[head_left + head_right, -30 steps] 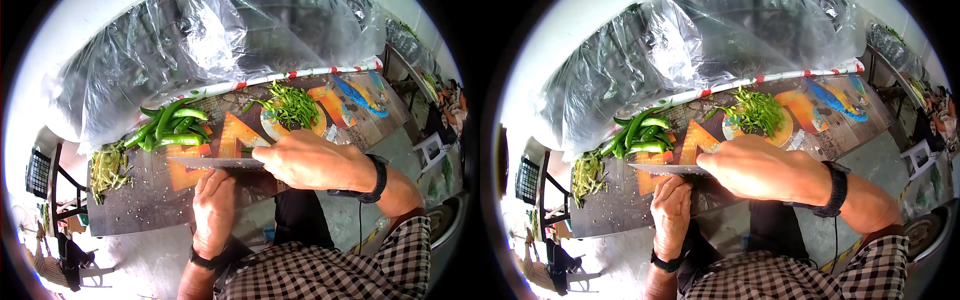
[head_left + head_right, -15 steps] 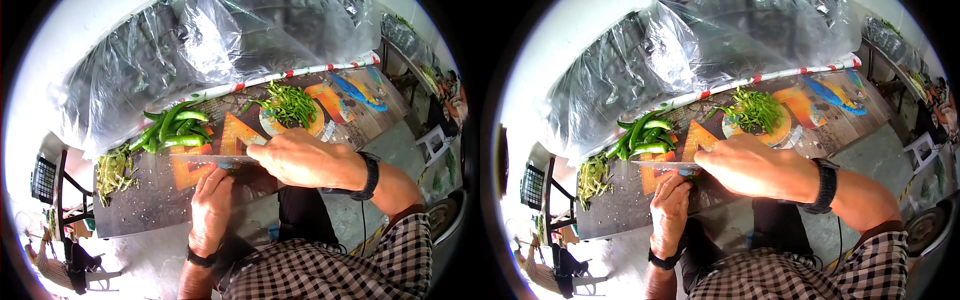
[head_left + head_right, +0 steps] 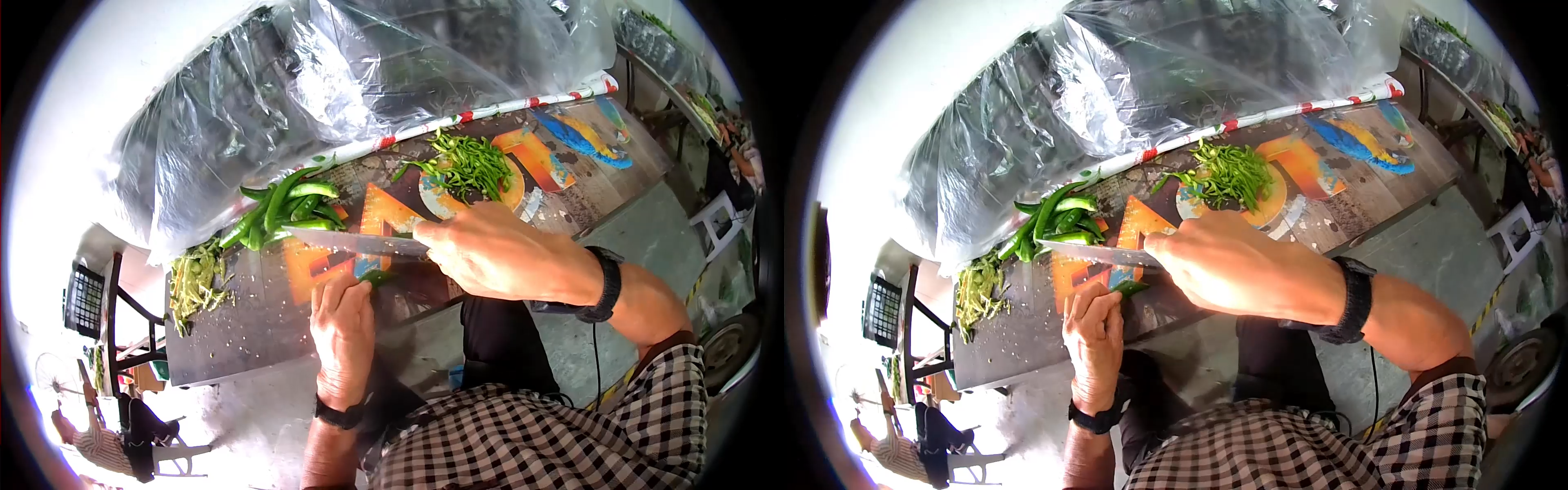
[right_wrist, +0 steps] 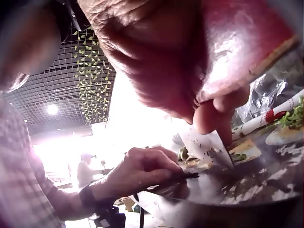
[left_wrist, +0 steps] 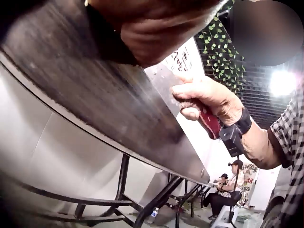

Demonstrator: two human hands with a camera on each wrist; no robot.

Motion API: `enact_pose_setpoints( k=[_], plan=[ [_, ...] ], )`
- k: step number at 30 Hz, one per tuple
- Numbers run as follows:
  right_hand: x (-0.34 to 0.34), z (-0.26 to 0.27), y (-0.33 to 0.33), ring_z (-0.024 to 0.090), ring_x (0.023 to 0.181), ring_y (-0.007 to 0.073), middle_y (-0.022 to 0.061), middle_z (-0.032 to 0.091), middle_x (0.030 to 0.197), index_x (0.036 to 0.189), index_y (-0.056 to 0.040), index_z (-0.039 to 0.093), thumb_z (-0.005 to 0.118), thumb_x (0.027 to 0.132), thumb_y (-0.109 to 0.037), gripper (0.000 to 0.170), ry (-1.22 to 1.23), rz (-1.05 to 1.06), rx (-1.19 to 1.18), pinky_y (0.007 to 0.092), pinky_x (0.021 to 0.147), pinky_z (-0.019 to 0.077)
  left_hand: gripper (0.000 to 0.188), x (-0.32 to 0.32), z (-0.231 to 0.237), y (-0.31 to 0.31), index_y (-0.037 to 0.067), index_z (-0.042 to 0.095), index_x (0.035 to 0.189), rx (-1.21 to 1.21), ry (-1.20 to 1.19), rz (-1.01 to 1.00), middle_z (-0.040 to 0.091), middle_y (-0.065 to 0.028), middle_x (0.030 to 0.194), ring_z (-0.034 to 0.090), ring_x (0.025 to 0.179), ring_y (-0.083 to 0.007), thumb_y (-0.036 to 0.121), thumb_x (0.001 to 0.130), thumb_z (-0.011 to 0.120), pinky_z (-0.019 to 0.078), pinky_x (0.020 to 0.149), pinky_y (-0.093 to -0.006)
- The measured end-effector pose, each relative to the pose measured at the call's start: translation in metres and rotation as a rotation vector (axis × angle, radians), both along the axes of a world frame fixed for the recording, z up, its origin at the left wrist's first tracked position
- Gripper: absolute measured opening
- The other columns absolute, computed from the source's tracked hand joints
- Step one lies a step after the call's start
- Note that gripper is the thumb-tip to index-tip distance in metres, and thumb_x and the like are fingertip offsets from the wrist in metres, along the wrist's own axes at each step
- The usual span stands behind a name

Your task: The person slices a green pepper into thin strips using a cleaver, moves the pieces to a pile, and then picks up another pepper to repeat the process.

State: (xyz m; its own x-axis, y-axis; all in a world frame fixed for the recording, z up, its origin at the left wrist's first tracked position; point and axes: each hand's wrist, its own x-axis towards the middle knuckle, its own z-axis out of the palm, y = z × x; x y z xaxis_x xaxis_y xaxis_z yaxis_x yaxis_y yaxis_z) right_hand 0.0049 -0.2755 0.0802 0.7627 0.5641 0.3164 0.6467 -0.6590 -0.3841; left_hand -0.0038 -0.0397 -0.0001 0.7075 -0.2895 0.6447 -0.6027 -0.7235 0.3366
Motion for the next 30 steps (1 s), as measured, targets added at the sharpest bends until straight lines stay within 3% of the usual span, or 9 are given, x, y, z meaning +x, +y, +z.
enact_pose_setpoints(
  k=[10, 19, 30],
  plan=[
    [-0.012, 0.002, 0.005, 0.062, 0.059, 0.0415, 0.0215, 0.059, 0.061, 0.086, 0.0012, 0.057, 0.057, 0.09, -0.009, 0.011, 0.121, -0.022, -0.054, 0.051, 0.054, 0.046, 0.017, 0.004, 0.001, 0.001, 0.001, 0.066, 0.088, -0.004, -0.043, -0.048, 0.064, -0.0104, 0.099, 0.06, 0.091, -0.0315, -0.009, 0.074, 0.066, 0.0512, 0.08, -0.0393],
    [0.001, 0.016, 0.012, 0.062, 0.06, 0.039, 0.0191, 0.059, 0.063, 0.09, 0.0008, 0.056, 0.057, 0.089, -0.007, 0.008, 0.167, 0.067, -0.19, 0.0482, 0.054, 0.0478, 0.017, 0.004, 0.001, 0.004, 0.0, 0.066, 0.089, -0.006, 0.022, -0.053, 0.065, -0.0116, 0.102, 0.06, 0.092, -0.0325, -0.007, 0.074, 0.064, 0.0521, 0.08, -0.0406],
    [0.005, 0.004, 0.028, 0.065, 0.061, 0.034, 0.0167, 0.06, 0.065, 0.091, 0.0024, 0.055, 0.059, 0.086, -0.006, 0.011, -0.012, 0.147, -0.158, 0.0445, 0.054, 0.0501, 0.018, 0.002, 0.004, 0.007, 0.001, 0.067, 0.09, 0.007, 0.073, -0.06, 0.065, -0.0122, 0.101, 0.06, 0.091, -0.0336, -0.007, 0.075, 0.062, 0.0517, 0.08, -0.0421]
  ],
)
